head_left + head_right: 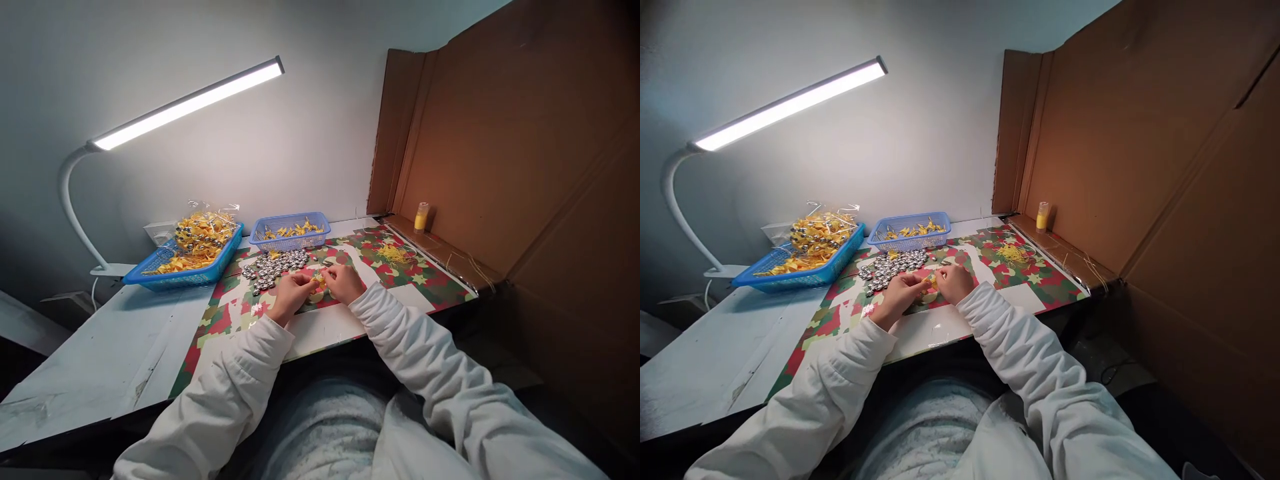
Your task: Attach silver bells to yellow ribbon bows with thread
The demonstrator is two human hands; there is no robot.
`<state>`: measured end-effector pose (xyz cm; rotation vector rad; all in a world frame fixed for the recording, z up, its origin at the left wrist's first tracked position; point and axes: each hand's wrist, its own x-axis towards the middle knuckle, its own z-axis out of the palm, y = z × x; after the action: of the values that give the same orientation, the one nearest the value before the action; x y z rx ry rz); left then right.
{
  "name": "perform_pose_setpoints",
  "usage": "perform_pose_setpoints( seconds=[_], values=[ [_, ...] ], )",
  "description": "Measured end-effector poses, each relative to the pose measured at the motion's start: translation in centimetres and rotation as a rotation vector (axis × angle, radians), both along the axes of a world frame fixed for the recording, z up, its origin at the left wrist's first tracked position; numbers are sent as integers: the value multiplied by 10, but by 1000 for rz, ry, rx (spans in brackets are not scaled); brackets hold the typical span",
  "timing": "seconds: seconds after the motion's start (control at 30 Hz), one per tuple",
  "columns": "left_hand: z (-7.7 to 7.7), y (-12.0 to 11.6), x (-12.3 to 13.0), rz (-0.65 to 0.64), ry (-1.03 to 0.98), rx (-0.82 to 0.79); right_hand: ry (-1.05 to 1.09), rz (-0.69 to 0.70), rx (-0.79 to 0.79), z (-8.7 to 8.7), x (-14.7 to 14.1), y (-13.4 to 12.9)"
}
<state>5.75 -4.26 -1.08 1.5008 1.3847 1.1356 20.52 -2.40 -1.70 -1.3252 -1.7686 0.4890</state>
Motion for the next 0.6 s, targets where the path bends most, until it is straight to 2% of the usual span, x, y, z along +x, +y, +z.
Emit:
perform_pose_setpoints(
  seconds=[0.2, 0.33, 0.53, 0.6],
  values=[
    [-1, 0, 0, -11, 13, 18, 88, 133, -86, -5, -3, 4],
    [-4, 2, -1, -19, 27, 22, 250, 247, -172, -4, -3, 7],
    [-3, 3, -1, -21, 6, 36, 485, 233, -269, -2, -3, 7],
    [-4, 5, -2, -26, -4, 38, 576, 298, -369, 1, -2, 6]
  ],
)
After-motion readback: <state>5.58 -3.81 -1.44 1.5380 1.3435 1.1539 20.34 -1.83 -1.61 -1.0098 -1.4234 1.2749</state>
